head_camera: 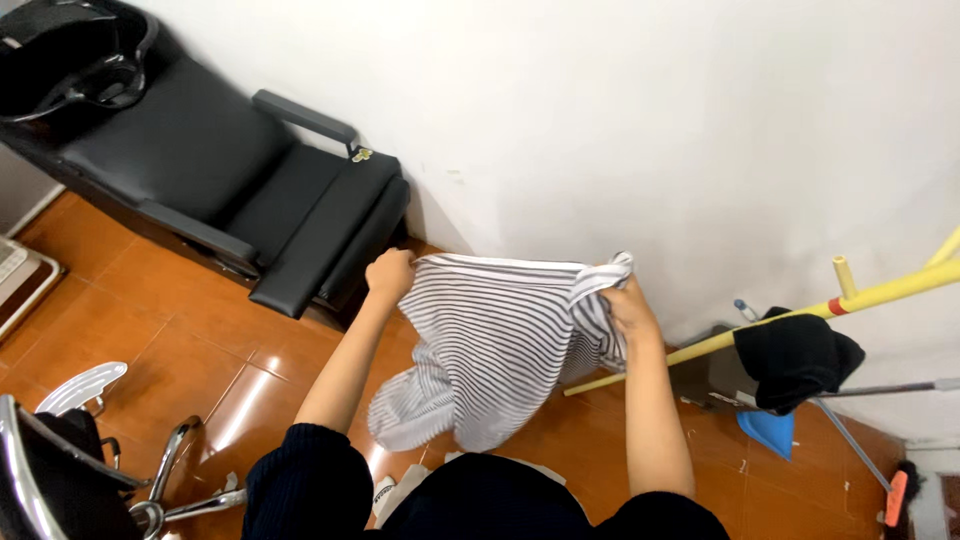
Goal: The person picks up and folds black and striped towels by hand, hanging them on a yellow rack in a barber shop.
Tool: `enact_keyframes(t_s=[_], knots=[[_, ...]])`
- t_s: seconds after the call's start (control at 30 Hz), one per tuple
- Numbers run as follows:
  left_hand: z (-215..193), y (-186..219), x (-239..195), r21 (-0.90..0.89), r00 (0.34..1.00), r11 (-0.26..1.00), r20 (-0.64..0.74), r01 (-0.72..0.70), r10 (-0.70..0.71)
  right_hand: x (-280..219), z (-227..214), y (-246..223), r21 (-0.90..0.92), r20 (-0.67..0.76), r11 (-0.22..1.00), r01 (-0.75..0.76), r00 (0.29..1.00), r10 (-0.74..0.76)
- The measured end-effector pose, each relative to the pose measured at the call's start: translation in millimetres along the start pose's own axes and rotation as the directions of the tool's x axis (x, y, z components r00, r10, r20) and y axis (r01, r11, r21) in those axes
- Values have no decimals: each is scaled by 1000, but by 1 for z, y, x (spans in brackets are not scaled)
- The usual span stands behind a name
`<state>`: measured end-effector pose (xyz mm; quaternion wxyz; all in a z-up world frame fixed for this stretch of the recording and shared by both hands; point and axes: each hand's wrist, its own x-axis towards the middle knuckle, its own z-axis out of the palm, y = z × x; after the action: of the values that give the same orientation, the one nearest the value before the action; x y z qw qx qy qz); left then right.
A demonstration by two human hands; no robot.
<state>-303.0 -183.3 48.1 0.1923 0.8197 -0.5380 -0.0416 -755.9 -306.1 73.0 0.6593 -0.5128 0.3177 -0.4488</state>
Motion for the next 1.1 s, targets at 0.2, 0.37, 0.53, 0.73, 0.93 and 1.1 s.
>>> enact_keyframes(t_s=[0.2,0.37,0.53,0.73,0.93,1.1], knots=[[49,-24,24,-817,875,353,337,455,-349,-40,85,-59,-126,127,991,-41,990,57],[37,-22,45,-922,870,10,361,387,-336,-58,146,-90,-365,159,860,-355,887,434],[-21,12,47,-979,951,-169,161,118,-264,-60,170,-100,-662,468,736,139,844,262],[-91,78,14,-967,959,-133,237,218,-155,-48,174,-93,-607,331,776,175,943,46],[-100,93,-17,-984,983,-71,155,162,97,-37,200,-84,-496,287,798,343,932,-222],[-119,77,-34,-999,950,9,-43,-48,310,-25,245,-66,-401,303,758,514,856,-420]])
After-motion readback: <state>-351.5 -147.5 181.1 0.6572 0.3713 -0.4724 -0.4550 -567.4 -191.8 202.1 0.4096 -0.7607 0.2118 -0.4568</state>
